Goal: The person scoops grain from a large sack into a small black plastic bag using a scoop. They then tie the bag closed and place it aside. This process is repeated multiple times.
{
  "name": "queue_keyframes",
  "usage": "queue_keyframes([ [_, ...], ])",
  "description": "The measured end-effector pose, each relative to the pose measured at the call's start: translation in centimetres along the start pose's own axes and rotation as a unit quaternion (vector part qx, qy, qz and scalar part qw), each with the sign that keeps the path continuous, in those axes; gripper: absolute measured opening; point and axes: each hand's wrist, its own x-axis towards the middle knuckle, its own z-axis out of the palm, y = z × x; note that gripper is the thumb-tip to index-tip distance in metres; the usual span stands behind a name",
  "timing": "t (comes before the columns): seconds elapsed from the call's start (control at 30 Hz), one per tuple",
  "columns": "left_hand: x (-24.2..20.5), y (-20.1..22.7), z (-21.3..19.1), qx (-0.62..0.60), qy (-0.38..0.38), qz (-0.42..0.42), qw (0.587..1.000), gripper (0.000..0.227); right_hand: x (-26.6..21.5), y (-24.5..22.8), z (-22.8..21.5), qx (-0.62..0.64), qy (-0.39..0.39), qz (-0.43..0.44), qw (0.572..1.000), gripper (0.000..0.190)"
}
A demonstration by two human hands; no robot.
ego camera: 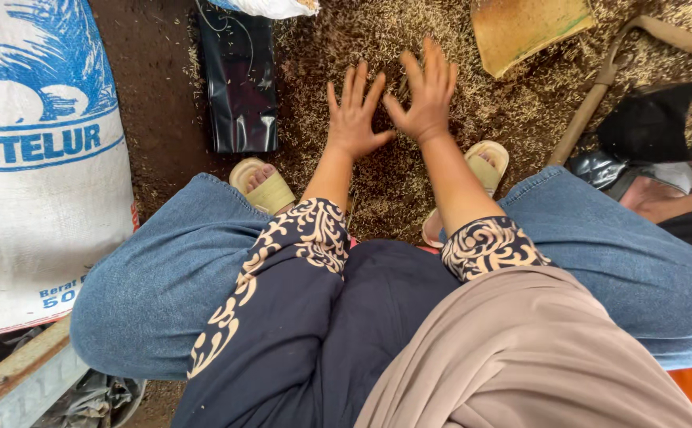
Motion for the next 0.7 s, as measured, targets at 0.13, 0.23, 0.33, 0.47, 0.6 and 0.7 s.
queue_keyframes([
  [0.13,0.1,-0.1,2.8,0.034,0.025,-0.014,0.999,0.111,-2.7,-0.3,2.8,-0.031,-0.05,-0.018,0.998,0.079],
  [0.23,2.6,-0.9,3.4,0.037,0.008,-0.03,0.999,0.111,-0.9,0.6,4.9,-0.015,-0.109,0.028,0.994,0.077],
  [0.33,5.2,-1.6,2.4,0.051,-0.014,-0.053,0.997,0.111,2.8,1.4,6.2,-0.017,-0.138,0.068,0.988,0.075],
  [0.47,8.2,-2.4,0.1,0.007,-0.024,-0.096,0.995,0.107,8.2,1.0,4.5,-0.012,-0.138,0.077,0.987,0.074],
  [0.6,8.3,-5.1,0.2,-0.123,-0.031,-0.083,0.989,0.093,13.5,-0.8,-1.3,0.03,-0.295,0.162,0.941,0.077],
  [0.7,8.2,-8.1,2.9,-0.368,0.25,-0.105,0.889,0.076,15.5,-2.2,-4.3,0.053,-0.308,0.115,0.943,0.064],
])
